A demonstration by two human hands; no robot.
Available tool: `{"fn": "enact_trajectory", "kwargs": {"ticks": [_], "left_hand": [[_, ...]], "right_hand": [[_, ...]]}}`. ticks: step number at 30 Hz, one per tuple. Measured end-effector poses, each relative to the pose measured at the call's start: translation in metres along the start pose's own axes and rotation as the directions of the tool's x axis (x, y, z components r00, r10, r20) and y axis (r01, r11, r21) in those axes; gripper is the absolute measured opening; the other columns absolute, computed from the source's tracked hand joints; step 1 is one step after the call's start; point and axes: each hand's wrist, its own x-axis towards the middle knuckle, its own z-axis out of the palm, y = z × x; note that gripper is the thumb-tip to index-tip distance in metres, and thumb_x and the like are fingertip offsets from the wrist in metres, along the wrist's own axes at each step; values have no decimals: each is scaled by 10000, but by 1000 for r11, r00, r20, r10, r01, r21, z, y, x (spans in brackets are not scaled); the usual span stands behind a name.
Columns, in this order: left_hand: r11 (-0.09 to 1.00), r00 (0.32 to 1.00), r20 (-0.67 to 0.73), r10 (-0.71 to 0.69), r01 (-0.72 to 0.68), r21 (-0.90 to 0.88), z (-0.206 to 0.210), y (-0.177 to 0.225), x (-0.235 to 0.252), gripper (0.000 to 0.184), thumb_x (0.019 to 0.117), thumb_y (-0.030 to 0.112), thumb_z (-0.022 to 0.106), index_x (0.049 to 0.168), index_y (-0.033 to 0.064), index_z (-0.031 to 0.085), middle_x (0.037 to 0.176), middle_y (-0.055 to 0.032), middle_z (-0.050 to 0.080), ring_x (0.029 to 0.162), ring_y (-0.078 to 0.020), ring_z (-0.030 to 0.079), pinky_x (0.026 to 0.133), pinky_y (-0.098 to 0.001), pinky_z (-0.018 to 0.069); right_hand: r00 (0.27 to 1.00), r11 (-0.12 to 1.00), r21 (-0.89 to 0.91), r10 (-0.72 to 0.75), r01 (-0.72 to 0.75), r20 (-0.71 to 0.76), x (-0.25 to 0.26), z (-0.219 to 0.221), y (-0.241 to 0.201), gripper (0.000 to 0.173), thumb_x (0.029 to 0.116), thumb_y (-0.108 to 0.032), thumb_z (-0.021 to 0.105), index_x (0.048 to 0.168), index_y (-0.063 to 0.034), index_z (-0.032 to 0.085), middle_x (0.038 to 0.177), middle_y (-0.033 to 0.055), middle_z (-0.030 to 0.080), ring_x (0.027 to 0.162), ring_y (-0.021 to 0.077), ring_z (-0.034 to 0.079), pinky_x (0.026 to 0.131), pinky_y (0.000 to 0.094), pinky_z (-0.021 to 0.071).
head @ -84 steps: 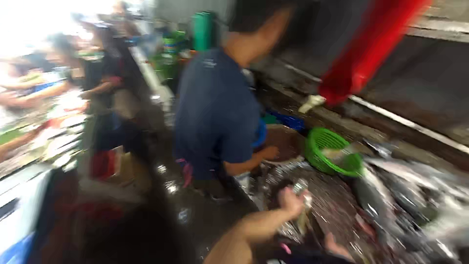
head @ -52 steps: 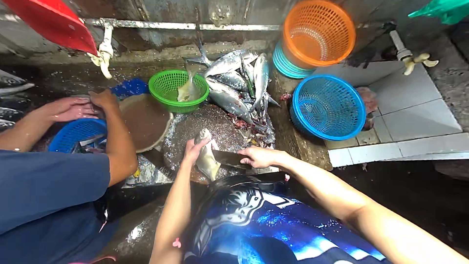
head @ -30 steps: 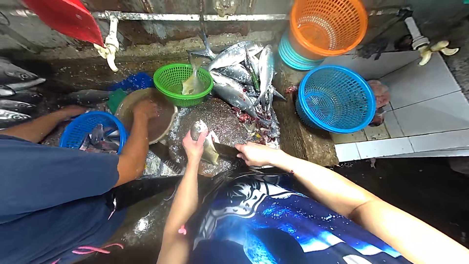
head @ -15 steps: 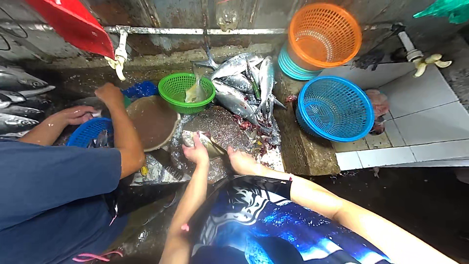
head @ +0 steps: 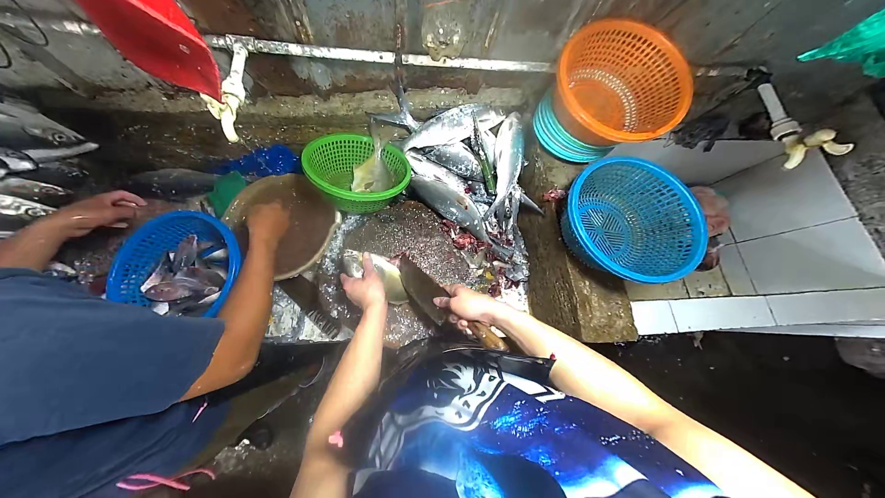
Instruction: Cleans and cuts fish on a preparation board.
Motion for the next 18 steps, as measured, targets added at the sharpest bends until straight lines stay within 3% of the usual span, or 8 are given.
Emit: {"fn": "enact_trajectory", "kwargs": {"ticks": [1, 3, 5, 6, 10, 13, 15, 18], "left_hand": [[999, 999, 48, -1, -1, 40, -3, 0, 2, 896, 915, 543, 729, 1528, -12, 387, 1428, -263, 556, 1353, -373, 533, 1131, -542, 437], [993, 994, 105, 16, -28, 116, -4, 2, 3, 899, 921, 512, 734, 1539, -24, 362, 1437, -272, 546, 1362, -377, 524, 1136, -540, 429], [980, 992, 112, 53, -73, 186, -5, 9, -1, 862, 938, 491, 720, 1535, -19, 364, 1399, -270, 578, 1325, -379, 560, 1117, -543, 446], [972, 990, 119, 71, -95, 214, -5, 13, -4, 833, 946, 487, 710, 1526, -9, 376, 1370, -269, 599, 1301, -383, 578, 1101, -553, 457], [927, 974, 183, 132, -187, 326, -4, 30, -12, 809, 955, 538, 665, 1506, 10, 398, 1269, -268, 651, 1224, -420, 619, 1037, -612, 484], [883, 953, 225, 204, -279, 378, -1, 38, -15, 750, 969, 542, 637, 1475, 33, 420, 1176, -259, 684, 1149, -431, 656, 975, -638, 510], [850, 936, 239, 257, -337, 404, 5, 40, -14, 692, 978, 526, 633, 1460, 69, 441, 1125, -251, 700, 1103, -436, 674, 937, -645, 523], [837, 912, 219, 348, -407, 366, 9, 30, -17, 661, 986, 535, 622, 1457, 101, 460, 1065, -235, 714, 1051, -431, 689, 925, -638, 526]], "right_hand": [[1000, 999, 26, 26, -27, 13, -6, -6, 5, 341, 1105, -387, 459, 1363, -163, 455, 684, 27, 494, 429, 117, 471, 416, 280, 478], [994, 961, -277, -19, -11, -106, -17, -17, 8, 357, 1096, -348, 471, 1371, -123, 508, 808, 85, 582, 538, 174, 558, 507, 346, 525], [964, 818, -571, -85, -77, -252, -25, -21, 3, 403, 1056, -316, 524, 1370, -65, 542, 1111, 204, 675, 959, 346, 689, 840, 561, 562], [947, 775, -625, -122, -96, -297, -29, -20, -2, 423, 1050, -311, 519, 1383, -51, 522, 1185, 231, 667, 1091, 395, 673, 924, 611, 534], [893, 673, -734, -274, -87, -357, -28, -11, -35, 399, 1052, -316, 487, 1382, -94, 516, 1098, 218, 697, 1055, 419, 691, 872, 629, 548], [922, 610, -790, -262, -70, -284, -4, -1, -54, 402, 978, -255, 593, 1340, -94, 526, 1073, 224, 693, 1004, 443, 693, 799, 658, 549], [936, 589, -803, -225, -90, -269, 8, 7, -59, 461, 938, -194, 632, 1359, -56, 505, 1130, 259, 675, 1040, 477, 677, 813, 684, 541], [924, 546, -825, -219, -149, -312, 9, 18, -54, 409, 1011, -149, 493, 1404, -44, 452, 1166, 270, 670, 1066, 483, 681, 820, 668, 555]]}}
